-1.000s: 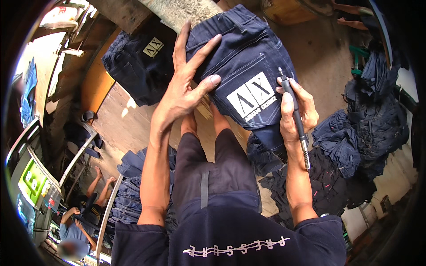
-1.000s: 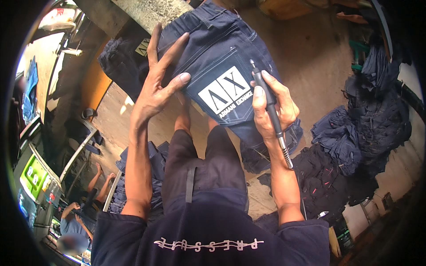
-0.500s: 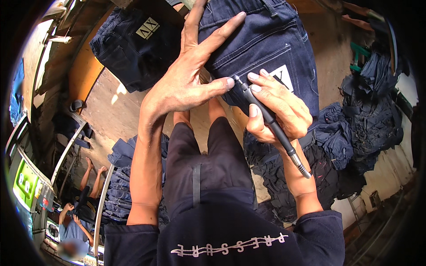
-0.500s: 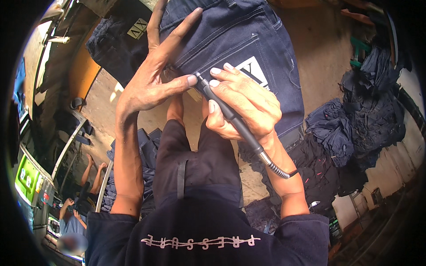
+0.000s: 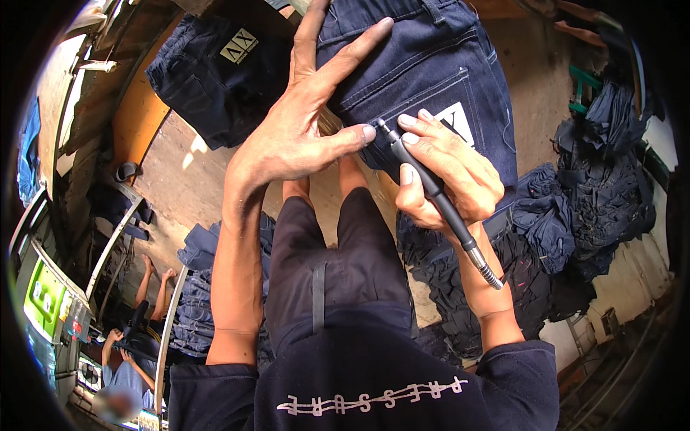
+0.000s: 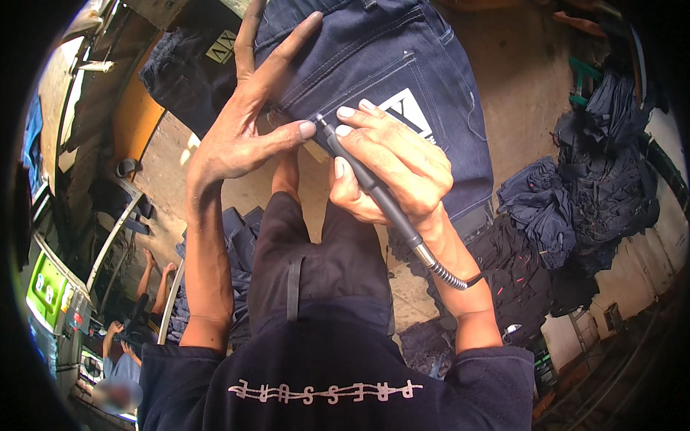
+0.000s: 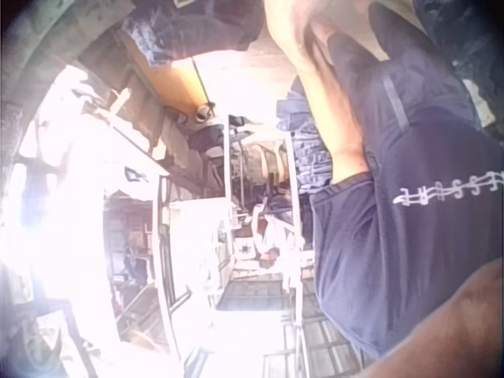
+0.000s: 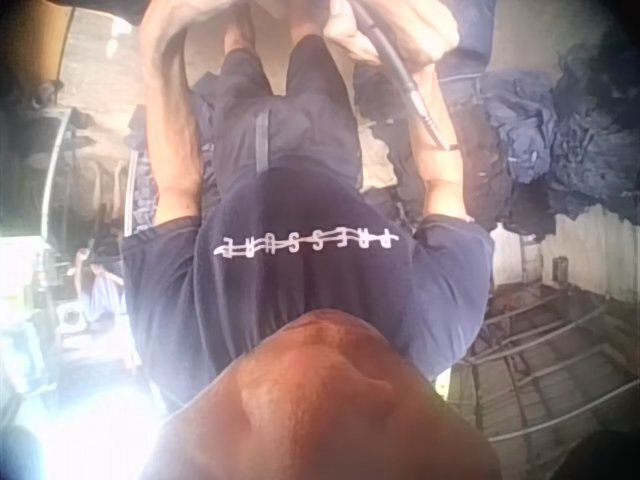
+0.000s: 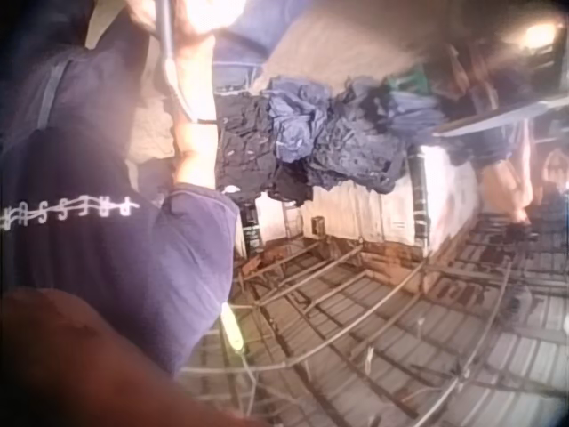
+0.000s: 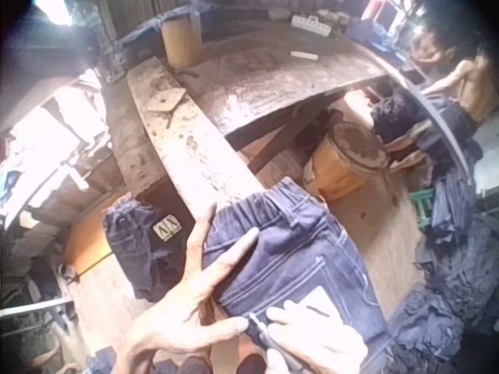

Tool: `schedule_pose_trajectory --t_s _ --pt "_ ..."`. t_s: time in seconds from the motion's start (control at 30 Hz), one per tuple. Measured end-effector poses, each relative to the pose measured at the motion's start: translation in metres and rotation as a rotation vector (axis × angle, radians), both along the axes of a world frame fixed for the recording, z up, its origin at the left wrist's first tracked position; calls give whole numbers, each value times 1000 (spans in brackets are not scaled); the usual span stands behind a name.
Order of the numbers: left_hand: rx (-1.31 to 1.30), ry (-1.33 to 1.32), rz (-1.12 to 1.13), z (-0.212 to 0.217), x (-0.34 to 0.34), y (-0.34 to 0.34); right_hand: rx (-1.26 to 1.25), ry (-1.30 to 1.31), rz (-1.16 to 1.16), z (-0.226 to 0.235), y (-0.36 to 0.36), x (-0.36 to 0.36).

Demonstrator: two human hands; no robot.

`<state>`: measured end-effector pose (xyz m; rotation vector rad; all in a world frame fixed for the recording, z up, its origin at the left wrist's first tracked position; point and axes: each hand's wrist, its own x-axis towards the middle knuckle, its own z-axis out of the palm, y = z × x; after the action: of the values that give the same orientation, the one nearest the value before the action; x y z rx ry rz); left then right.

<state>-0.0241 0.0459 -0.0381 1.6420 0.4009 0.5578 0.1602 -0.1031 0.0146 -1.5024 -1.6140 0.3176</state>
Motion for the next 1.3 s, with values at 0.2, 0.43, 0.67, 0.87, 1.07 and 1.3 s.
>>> schedule_pose_trajectory --t_s 0.2,0.43,0.67,0.87,1.07,1.3 --pt "-17 12 -8 -2 -1 0 11 -3 -12 -2 0 1" --pt "-53 -25 -5 -6 0 -1 -23 6 -23 0 -3 3" --pt "-53 50 58 6 6 -5 -46 74 -46 3 -2 27" --pt "57 191 74 17 6 -7 -55 39 -3 -4 -5 29" --pt "-60 95 110 10 12 -9 13 35 -21 -8 2 27" --pt "125 209 84 12 4 -5 -60 10 1 -2 -2 30"
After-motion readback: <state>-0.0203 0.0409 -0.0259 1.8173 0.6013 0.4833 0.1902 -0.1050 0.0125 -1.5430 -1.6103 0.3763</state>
